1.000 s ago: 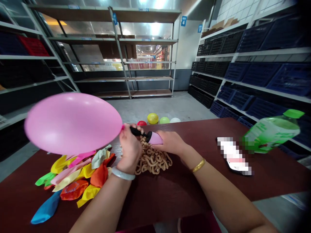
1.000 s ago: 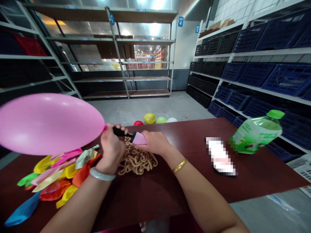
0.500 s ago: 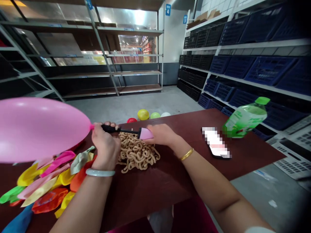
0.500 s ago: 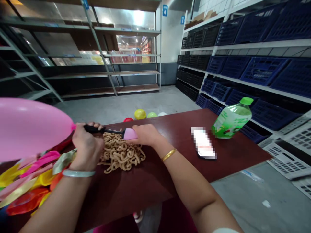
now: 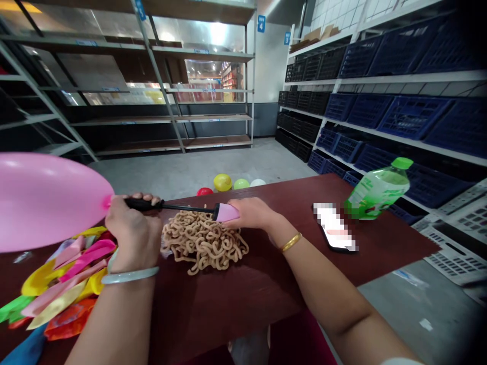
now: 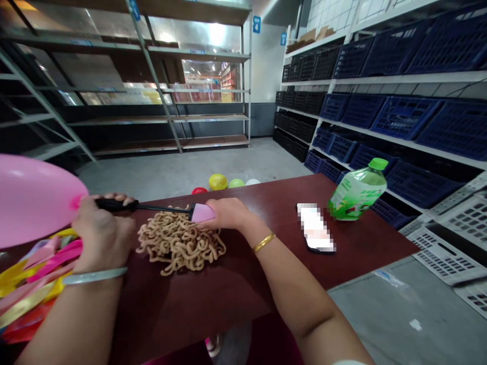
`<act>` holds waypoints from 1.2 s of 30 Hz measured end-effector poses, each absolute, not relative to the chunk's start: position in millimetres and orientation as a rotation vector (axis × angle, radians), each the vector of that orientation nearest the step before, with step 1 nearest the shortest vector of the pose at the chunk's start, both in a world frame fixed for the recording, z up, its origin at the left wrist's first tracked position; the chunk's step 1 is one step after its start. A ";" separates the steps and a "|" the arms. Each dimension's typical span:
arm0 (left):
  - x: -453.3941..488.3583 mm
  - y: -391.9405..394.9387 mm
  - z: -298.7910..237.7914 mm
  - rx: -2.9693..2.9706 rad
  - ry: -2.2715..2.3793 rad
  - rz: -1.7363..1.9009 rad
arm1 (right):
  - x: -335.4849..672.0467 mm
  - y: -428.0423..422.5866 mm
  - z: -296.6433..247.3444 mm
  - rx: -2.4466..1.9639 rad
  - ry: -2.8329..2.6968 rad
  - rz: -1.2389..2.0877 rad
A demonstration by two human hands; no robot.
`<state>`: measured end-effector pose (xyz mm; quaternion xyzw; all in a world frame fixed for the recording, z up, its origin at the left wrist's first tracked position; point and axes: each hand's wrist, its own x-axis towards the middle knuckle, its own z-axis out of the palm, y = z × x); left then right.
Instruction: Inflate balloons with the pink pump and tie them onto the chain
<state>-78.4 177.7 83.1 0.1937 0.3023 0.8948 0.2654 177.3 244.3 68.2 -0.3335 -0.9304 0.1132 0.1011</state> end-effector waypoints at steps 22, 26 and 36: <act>-21.4 183.7 68.7 0.631 0.793 2.307 | 169.1 240.2 67.8 -0.939 -2.738 0.441; -72.5 186.5 79.5 0.539 0.805 2.478 | 176.7 245.2 70.4 -0.946 -2.764 0.445; -49.1 184.4 69.2 0.356 0.693 2.479 | 170.1 243.3 51.1 -0.978 -2.747 0.486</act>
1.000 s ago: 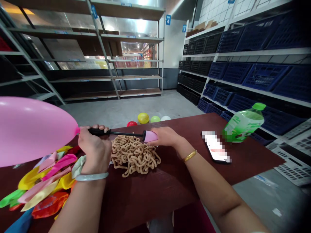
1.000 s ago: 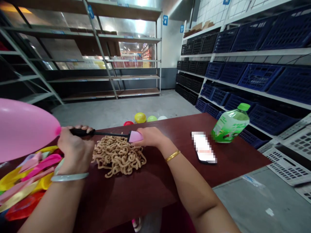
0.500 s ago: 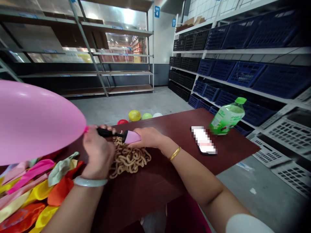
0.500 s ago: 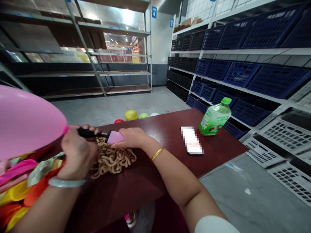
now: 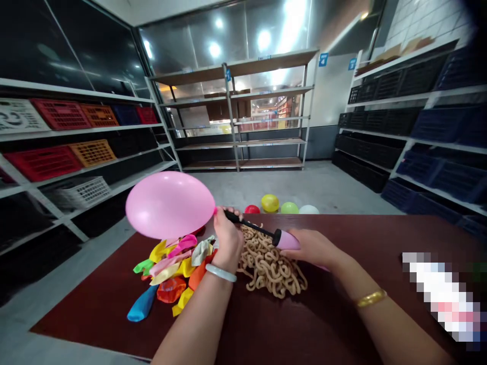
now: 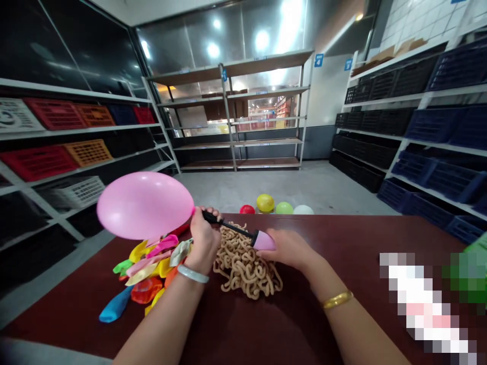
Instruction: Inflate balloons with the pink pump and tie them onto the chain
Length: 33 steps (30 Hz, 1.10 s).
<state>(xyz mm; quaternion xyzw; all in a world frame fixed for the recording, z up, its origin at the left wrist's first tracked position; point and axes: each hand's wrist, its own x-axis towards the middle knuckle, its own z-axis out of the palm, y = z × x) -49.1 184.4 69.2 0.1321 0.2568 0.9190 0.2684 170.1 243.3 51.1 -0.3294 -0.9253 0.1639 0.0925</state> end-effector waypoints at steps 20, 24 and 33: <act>15.0 186.1 46.7 0.463 0.703 2.239 | 160.3 230.7 53.4 -0.993 -2.683 0.506; 0.4 185.0 44.7 0.611 0.911 2.282 | 161.4 232.6 54.8 -0.984 -2.645 0.568; -15.6 183.5 58.5 0.585 0.905 2.344 | 166.7 237.2 55.5 -0.963 -2.669 0.581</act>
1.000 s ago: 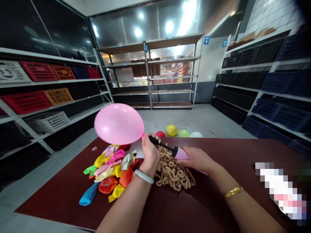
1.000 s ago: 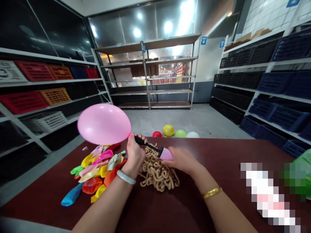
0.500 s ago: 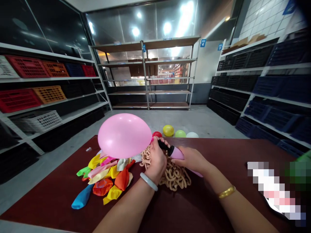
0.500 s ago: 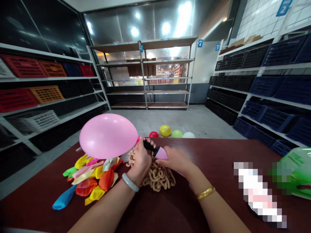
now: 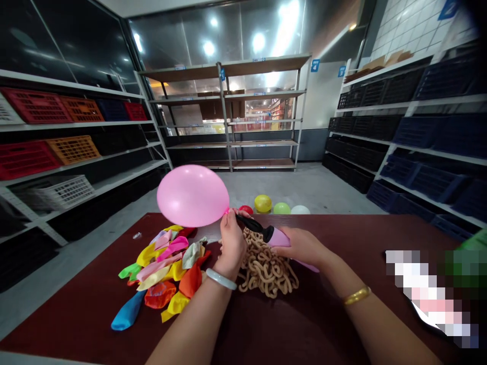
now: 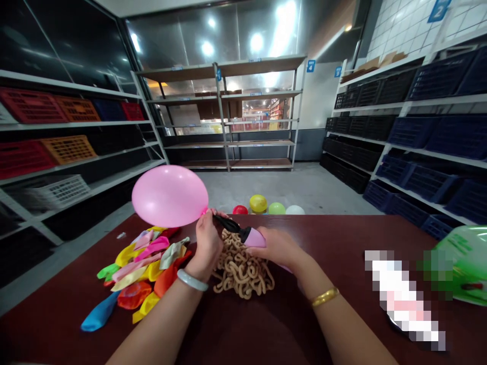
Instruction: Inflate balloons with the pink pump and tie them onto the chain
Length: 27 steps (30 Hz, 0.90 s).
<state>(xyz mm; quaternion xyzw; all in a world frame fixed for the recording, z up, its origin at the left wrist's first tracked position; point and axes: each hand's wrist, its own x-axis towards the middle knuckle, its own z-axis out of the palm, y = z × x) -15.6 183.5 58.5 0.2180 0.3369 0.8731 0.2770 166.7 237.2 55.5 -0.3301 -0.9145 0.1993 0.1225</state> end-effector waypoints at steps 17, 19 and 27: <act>-32.2 189.8 51.2 0.697 1.011 2.240 | 208.5 266.4 62.0 -1.342 -2.786 0.507; -26.6 187.6 53.0 0.699 1.034 2.186 | 211.7 269.2 60.9 -1.425 -2.789 0.483; -13.9 180.5 58.2 0.787 1.154 1.992 | 218.8 275.2 53.8 -1.478 -2.799 0.471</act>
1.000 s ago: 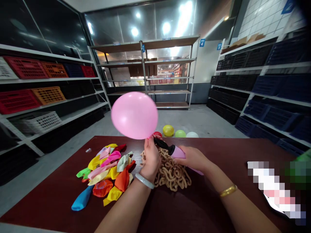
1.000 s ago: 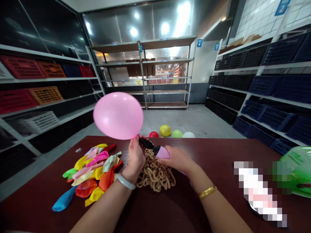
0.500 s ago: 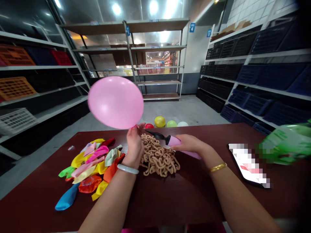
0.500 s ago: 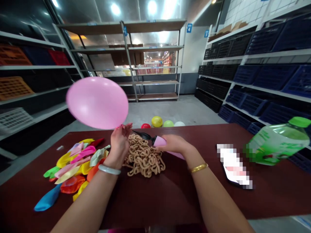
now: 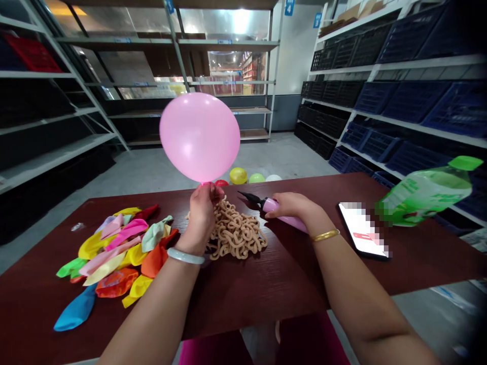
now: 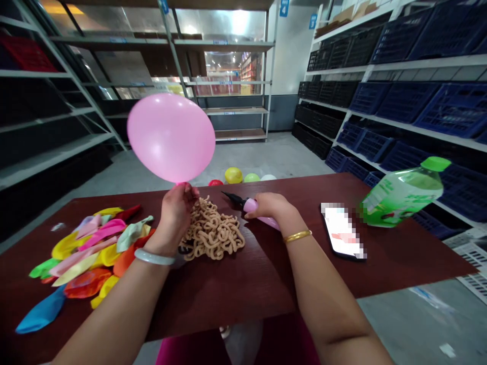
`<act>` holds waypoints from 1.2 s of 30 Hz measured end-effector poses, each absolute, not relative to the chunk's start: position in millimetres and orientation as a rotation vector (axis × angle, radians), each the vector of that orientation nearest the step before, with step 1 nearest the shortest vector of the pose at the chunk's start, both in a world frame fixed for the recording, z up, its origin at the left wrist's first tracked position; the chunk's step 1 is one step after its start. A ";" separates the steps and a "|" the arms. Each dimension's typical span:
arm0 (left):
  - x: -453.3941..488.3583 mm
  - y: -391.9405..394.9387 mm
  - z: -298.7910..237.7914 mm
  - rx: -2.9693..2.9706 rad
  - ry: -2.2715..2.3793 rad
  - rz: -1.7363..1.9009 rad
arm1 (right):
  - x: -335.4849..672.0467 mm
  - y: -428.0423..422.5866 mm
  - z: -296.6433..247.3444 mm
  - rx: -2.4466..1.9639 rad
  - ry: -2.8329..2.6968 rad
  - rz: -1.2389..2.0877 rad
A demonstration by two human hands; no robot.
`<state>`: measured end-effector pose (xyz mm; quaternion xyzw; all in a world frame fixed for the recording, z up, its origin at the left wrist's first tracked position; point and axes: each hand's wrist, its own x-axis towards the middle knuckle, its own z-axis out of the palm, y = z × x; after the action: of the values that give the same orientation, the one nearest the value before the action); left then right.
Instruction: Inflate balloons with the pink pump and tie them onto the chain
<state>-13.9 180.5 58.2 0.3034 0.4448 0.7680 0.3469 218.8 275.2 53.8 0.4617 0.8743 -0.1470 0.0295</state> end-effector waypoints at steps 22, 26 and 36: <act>-2.3 181.4 51.0 0.935 1.252 1.807 | 178.2 232.6 68.7 0.831 3.039 -0.203; -0.9 180.8 52.3 0.937 1.262 1.808 | 181.8 234.3 71.8 0.782 3.102 -0.263; 2.2 177.9 52.9 0.857 1.242 1.722 | 215.2 259.1 85.8 0.908 3.021 -1.987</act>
<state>2.2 177.9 52.9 0.3408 0.4940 0.6848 0.4133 215.2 259.1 85.8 0.2331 0.7757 -0.5102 -0.2893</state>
